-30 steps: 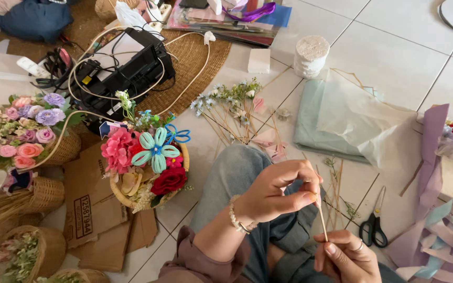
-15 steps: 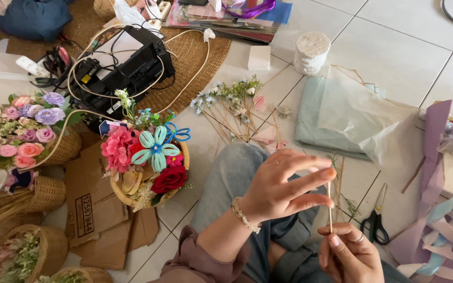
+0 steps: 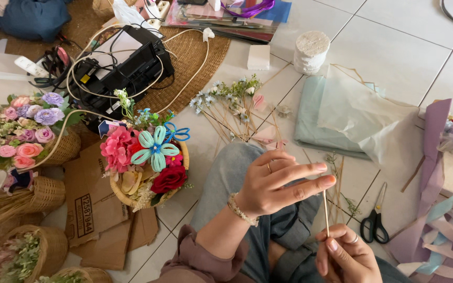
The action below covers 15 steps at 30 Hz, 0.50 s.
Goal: The person sits on the floor and uses scissors to trim the ends of thin wooden sticks. They hold the sticks in one hand and cut them with the other, occasionally adjusting the grip or the stick's position.
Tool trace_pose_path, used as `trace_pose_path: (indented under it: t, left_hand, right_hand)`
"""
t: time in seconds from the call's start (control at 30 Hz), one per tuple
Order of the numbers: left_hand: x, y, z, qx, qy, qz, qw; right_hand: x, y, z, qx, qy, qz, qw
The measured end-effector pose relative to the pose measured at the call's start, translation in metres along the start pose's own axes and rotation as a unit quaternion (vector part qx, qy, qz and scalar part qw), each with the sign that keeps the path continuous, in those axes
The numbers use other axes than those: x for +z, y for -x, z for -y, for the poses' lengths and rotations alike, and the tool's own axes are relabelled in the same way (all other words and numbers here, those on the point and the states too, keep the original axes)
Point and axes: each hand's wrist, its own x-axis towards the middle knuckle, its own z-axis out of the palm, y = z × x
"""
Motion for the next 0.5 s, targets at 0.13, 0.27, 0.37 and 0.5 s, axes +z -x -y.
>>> trace_pose_path:
  t: [0.13,0.27,0.37,0.5]
  left_hand:
    - [-0.0011,0.0018,0.0021,0.029,-0.007,-0.006,1.000]
    - [-0.0038,-0.0022,0.0018,0.042,-0.004,0.001,0.999]
    - [-0.0041,-0.0034,0.0032,0.040,0.004,0.005,0.999]
    - [0.0004,-0.0053,0.0026,-0.003,-0.008,0.004,1.000]
  right_hand:
    - [-0.0023,-0.0048,0.0020,0.022,-0.023,0.035,0.999]
    - [-0.0027,-0.0049,0.0020,0.035,-0.056,0.037,0.997]
    - [-0.0040,-0.0067,0.0028,0.052,-0.058,0.020,0.997]
    - [-0.0022,-0.0103,0.0026,0.054,-0.036,-0.012,0.998]
